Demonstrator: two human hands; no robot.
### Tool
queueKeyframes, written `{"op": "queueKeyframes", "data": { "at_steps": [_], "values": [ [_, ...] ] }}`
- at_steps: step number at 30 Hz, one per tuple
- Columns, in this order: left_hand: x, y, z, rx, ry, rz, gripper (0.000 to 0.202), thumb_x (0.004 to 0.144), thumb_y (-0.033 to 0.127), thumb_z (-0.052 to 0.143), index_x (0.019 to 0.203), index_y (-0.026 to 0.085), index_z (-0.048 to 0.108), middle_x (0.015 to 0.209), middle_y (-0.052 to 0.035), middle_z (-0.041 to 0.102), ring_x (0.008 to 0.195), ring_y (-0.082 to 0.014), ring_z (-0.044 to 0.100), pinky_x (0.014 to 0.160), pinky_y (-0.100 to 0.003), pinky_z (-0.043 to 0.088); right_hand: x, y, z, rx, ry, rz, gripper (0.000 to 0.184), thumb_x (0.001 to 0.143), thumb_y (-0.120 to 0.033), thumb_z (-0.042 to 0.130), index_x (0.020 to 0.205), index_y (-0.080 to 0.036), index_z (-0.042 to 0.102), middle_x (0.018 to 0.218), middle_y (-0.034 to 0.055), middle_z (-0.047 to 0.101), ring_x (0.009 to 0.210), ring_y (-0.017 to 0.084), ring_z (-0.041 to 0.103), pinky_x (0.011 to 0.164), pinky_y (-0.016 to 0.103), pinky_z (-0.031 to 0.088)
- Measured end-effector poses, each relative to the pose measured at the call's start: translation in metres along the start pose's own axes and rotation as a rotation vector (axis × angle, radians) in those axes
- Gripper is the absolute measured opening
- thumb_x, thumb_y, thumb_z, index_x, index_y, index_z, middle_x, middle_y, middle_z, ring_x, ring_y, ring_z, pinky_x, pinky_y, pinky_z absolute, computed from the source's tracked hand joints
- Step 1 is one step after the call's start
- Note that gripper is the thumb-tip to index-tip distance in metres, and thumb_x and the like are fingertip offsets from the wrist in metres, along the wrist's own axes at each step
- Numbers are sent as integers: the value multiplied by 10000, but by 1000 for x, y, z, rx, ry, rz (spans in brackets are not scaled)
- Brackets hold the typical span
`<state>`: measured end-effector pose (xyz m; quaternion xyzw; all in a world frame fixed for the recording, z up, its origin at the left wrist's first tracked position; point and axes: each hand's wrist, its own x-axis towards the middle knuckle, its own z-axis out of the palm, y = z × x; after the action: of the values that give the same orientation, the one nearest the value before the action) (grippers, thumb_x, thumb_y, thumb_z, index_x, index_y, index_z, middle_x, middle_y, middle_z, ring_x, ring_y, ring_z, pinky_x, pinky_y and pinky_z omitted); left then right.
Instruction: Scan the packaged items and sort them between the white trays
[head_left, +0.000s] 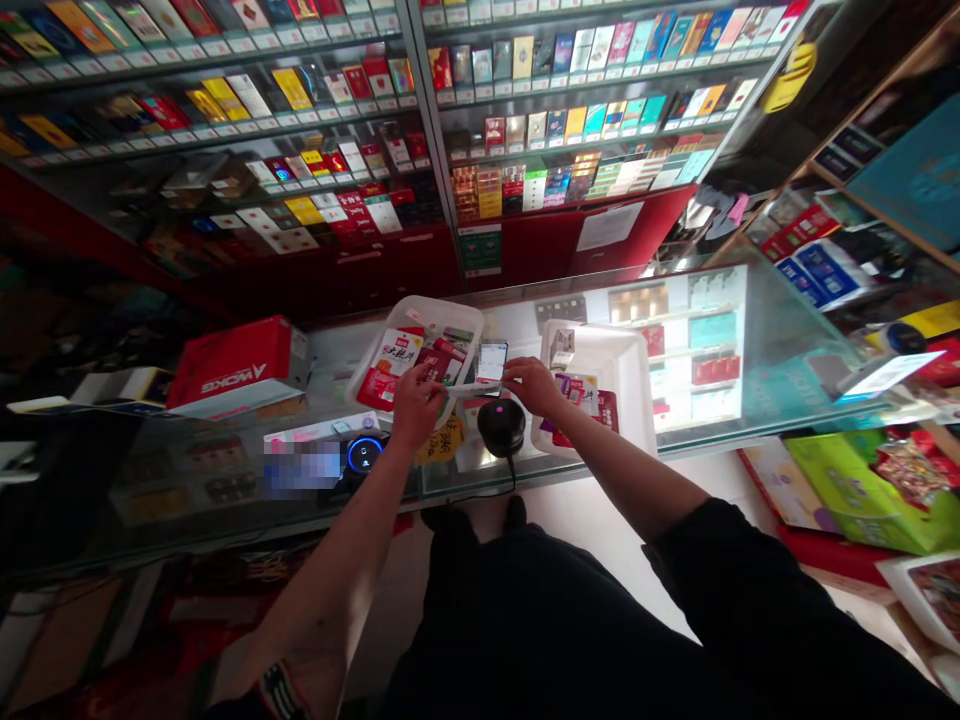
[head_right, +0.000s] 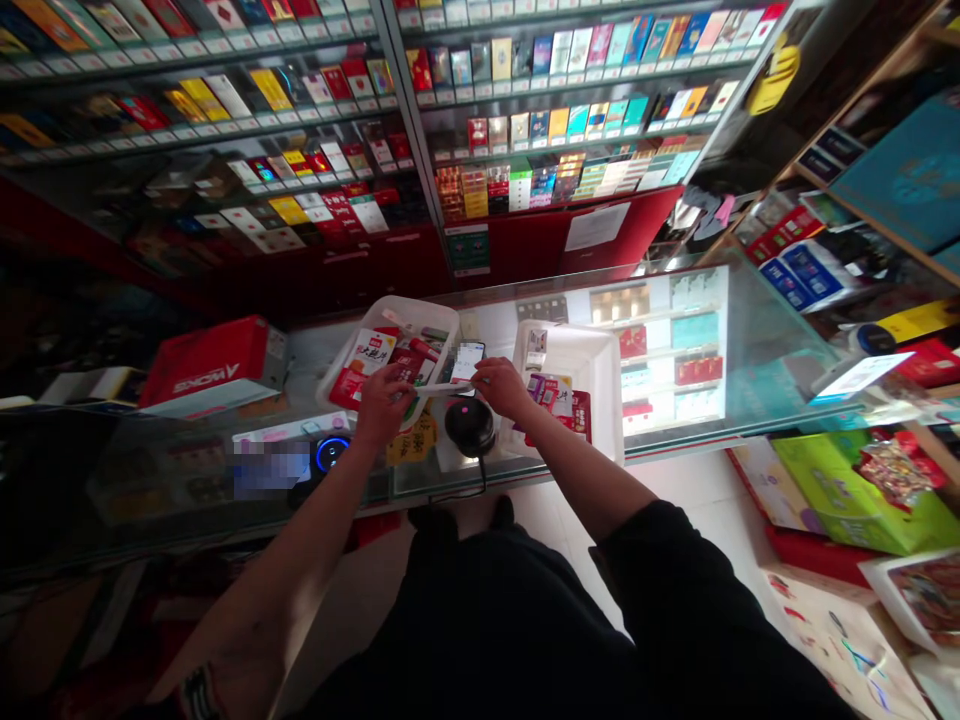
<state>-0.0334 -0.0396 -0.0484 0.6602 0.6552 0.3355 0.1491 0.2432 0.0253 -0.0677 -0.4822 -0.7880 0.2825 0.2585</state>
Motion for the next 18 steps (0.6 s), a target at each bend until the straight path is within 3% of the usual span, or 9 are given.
{"op": "queueKeyframes", "data": {
  "at_steps": [3,10,18],
  "values": [
    [0,-2,1,-16,2,5,76,851,236,725,830,234,799,1452,-114,650,1369,-342,572,1219,-541,407,-1,-1,-1,-9,-13,-16,192,867,-85,740,948,-212,859,1227,101,797,1167,257,700,1105,425,464],
    [11,3,-3,-52,-13,53,108,883,262,709,864,216,805,1453,-137,640,1395,-351,547,1239,-540,383,-8,-12,-10,76,107,66,138,906,-142,734,908,-228,842,1173,89,798,1129,252,703,1078,439,491],
    [16,44,1,-60,-16,90,114,907,269,700,919,209,797,1449,-128,651,1394,-344,558,1231,-539,407,-27,-3,-39,121,204,95,111,927,-209,715,917,-220,825,1183,100,795,1094,250,720,1062,435,527]
  ]
}}
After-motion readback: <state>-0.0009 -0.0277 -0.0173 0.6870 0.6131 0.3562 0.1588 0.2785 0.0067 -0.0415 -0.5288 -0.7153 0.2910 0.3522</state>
